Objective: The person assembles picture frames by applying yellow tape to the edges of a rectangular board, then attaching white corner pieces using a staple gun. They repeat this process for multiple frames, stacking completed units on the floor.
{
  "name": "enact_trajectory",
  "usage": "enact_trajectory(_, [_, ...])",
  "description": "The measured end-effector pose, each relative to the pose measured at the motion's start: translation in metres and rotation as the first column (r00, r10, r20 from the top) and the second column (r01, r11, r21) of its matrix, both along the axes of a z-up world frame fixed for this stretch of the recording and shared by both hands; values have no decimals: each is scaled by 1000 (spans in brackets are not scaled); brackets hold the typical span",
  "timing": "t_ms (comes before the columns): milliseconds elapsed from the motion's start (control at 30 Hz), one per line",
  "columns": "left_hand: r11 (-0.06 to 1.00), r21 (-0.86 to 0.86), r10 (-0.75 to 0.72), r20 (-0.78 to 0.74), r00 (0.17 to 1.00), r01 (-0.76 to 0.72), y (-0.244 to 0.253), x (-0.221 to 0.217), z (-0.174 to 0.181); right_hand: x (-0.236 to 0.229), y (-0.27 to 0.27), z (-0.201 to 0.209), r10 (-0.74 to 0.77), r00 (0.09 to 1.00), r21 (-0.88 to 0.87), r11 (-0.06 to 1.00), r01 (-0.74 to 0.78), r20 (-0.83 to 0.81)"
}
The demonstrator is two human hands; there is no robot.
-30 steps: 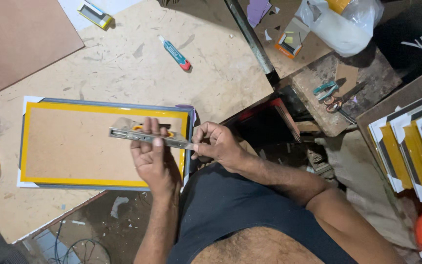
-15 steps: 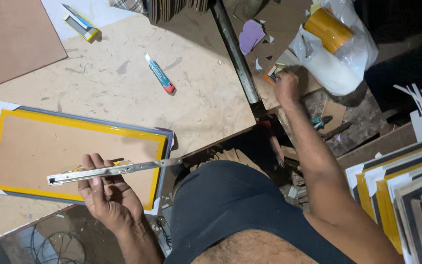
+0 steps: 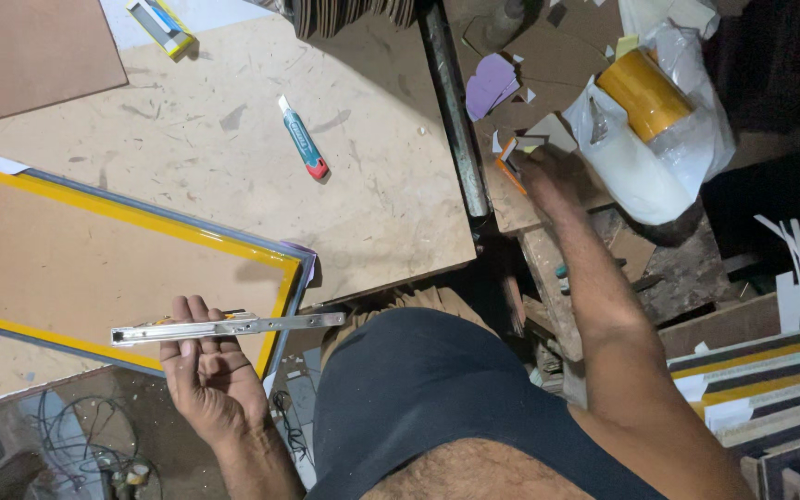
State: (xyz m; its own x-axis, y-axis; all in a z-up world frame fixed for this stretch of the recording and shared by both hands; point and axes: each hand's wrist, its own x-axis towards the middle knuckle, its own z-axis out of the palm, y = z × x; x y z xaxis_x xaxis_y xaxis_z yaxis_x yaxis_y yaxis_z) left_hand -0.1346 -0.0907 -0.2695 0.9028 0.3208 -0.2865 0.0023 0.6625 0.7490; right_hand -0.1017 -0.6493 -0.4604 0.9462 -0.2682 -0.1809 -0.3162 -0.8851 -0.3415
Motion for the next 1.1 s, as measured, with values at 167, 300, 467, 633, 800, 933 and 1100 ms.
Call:
enact_trajectory(167, [1000,-14,-3,-4,1000,3,-14,7,-3,7,-9,13,277,956,-287,912,-292,-92])
enact_trajectory(300, [999,-31,-20,-44,999,19,-28,12,-4,6,-17,7,312,940,-278,899,-338,-136])
enact_trajectory(467, [996,-58,-72,-66,995,68,-41,18,-3,4,-34,-13,305,949,-177,941,-287,84])
enact_trajectory(633, [994,-61,-92,-66,994,88,-54,25,2,4,-54,-17,336,908,-141,941,-309,251])
enact_trajectory(800, [983,-145,-121,-66,990,111,-74,37,11,26,-24,51,1,903,318,936,-153,430])
enact_trajectory(933, [948,-210,-241,14,970,238,-100,41,17,42,67,150,-34,728,470,784,-406,685])
enact_trajectory(1100, [862,-301,-377,158,913,408,-134,43,29,35,197,252,316,429,144,639,-756,846])
